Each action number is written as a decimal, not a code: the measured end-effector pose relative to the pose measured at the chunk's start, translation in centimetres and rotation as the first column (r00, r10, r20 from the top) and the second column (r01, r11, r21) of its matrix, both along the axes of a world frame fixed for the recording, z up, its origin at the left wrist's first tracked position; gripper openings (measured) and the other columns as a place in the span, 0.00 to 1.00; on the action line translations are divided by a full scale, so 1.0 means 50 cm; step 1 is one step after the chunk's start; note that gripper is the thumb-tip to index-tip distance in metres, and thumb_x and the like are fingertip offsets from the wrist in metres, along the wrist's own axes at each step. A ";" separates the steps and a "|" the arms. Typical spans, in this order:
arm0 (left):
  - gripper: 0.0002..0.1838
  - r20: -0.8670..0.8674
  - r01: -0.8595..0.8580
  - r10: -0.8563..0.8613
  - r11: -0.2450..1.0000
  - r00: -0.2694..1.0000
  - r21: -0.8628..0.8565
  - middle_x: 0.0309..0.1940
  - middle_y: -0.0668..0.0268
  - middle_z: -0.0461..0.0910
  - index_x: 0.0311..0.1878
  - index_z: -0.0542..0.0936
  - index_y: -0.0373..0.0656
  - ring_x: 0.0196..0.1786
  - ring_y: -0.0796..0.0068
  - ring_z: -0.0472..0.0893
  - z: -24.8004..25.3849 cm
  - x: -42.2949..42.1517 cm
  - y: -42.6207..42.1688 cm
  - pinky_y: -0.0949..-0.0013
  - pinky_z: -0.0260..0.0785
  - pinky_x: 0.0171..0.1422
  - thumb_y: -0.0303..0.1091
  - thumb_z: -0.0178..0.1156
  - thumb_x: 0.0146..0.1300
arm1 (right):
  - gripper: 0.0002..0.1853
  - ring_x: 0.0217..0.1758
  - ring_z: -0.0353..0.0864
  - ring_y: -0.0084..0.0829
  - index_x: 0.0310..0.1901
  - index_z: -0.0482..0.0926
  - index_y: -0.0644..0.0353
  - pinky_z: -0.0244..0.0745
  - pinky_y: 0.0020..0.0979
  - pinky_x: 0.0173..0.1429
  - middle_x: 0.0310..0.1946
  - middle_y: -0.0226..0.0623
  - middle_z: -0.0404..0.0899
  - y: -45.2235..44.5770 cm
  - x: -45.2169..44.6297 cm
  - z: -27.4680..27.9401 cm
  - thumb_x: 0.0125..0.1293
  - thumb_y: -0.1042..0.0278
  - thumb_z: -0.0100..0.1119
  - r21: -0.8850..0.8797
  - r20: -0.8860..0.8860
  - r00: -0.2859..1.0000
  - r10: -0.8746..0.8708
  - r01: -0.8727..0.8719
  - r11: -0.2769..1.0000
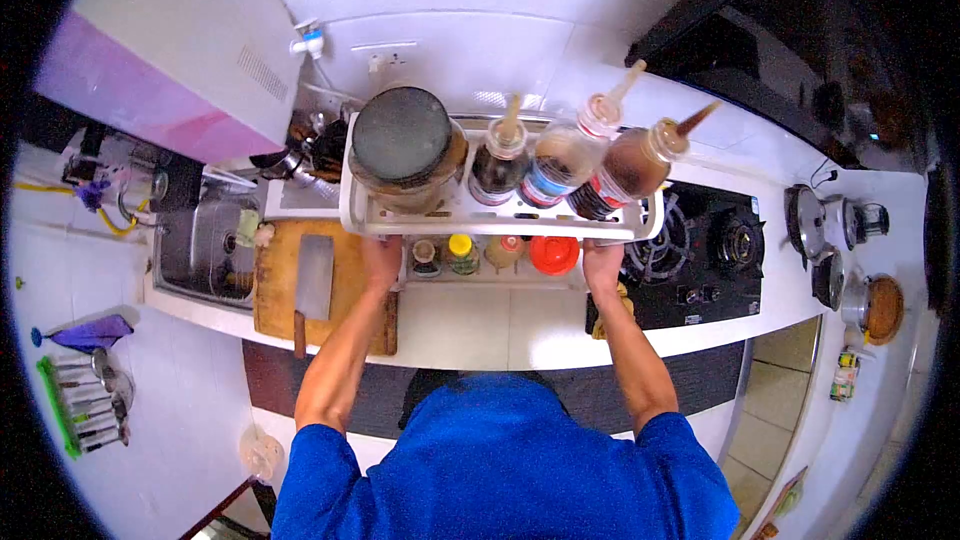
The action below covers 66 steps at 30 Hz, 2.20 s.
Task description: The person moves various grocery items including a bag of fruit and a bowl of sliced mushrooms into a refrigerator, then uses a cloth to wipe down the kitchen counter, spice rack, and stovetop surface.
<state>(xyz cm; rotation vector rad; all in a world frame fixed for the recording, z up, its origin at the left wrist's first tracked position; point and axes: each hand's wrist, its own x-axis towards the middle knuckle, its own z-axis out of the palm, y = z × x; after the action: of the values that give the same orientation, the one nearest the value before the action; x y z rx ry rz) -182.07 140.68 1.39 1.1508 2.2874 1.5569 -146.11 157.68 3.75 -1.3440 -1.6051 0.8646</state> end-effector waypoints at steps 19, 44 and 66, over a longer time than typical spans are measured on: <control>0.17 0.149 0.103 -0.113 0.992 0.982 0.068 0.51 0.50 0.81 0.54 0.76 0.31 0.54 0.52 0.79 -0.048 -0.081 0.139 0.59 0.68 0.60 0.27 0.62 0.63 | 0.19 0.51 0.82 0.56 0.50 0.77 0.67 0.77 0.43 0.51 0.41 0.57 0.82 0.171 -0.071 -0.018 0.54 0.79 0.61 -0.031 0.143 0.990 -0.020 0.024 0.999; 0.22 0.089 0.029 0.002 0.939 0.996 -0.344 0.53 0.53 0.82 0.58 0.77 0.34 0.55 0.52 0.80 -0.001 -0.105 0.173 0.57 0.68 0.63 0.36 0.64 0.65 | 0.21 0.52 0.82 0.55 0.52 0.75 0.69 0.77 0.44 0.54 0.44 0.57 0.82 0.213 -0.116 -0.053 0.55 0.80 0.58 -0.071 0.139 0.989 -0.053 0.063 0.996; 0.18 0.163 0.096 -0.021 0.881 0.986 -0.463 0.39 0.45 0.82 0.57 0.71 0.37 0.45 0.42 0.81 -0.025 -0.021 0.016 0.46 0.73 0.47 0.39 0.54 0.71 | 0.08 0.28 0.79 0.29 0.41 0.76 0.69 0.74 0.32 0.36 0.24 0.39 0.79 0.172 -0.029 -0.043 0.69 0.71 0.53 -0.167 0.378 0.858 0.349 -0.308 0.937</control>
<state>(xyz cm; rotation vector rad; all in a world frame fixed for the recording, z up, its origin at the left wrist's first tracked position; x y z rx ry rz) -183.13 141.46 0.13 0.9214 2.3144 0.9432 -147.55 166.26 1.59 -1.4047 -2.1882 0.9189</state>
